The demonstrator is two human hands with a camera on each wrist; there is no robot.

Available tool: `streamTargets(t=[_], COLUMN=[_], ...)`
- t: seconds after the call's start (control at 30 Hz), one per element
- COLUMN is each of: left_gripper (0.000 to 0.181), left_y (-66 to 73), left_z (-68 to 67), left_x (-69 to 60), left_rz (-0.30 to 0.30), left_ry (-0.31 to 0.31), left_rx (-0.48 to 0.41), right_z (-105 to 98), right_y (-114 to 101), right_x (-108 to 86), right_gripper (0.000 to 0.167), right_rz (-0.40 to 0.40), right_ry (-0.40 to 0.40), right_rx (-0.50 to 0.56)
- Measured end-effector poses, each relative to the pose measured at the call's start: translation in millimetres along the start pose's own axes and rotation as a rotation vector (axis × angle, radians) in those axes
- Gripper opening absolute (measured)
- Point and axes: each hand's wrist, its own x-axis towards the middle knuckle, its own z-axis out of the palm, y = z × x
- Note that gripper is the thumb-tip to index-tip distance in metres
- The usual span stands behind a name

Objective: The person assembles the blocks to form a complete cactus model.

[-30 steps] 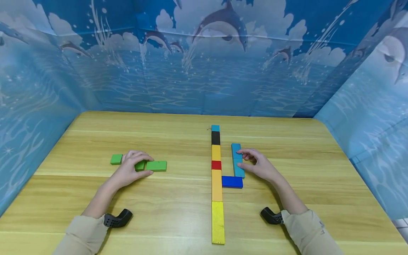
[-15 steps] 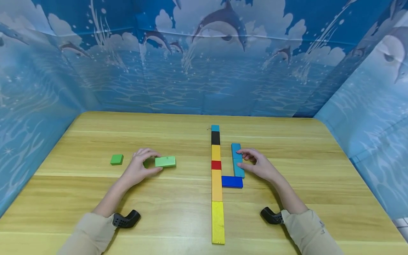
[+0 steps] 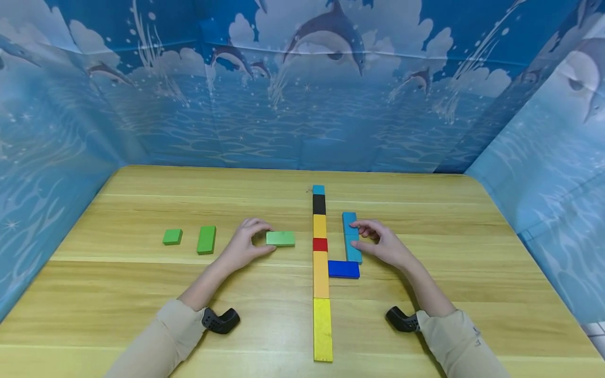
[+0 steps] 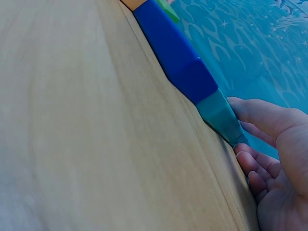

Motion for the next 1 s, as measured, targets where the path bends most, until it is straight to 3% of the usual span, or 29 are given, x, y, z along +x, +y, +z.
streamTargets(t=[0.23,0.47,1.0], left_gripper=[0.037,0.038,0.033], left_y=[-0.4,1.8,3.9], left_z=[13.4,20.4,27.1], left_x=[10.5,16.9,24.9], left_rz=[0.01,0.007,0.014], left_ry=[-0.016,-0.036,-0.063], left_rx=[0.017,0.019,0.016], right_z=[0.9,-1.2,-1.0], right_y=[-4.8,-31.6,-34.9], right_x=[0.0,-5.4,-7.1], right_gripper=[0.04,0.04,0.04], right_rz=[0.016,0.019,0.032], right_ry=[-0.003,-0.014,-0.011], right_rx=[-0.018,-0.008,-0.013])
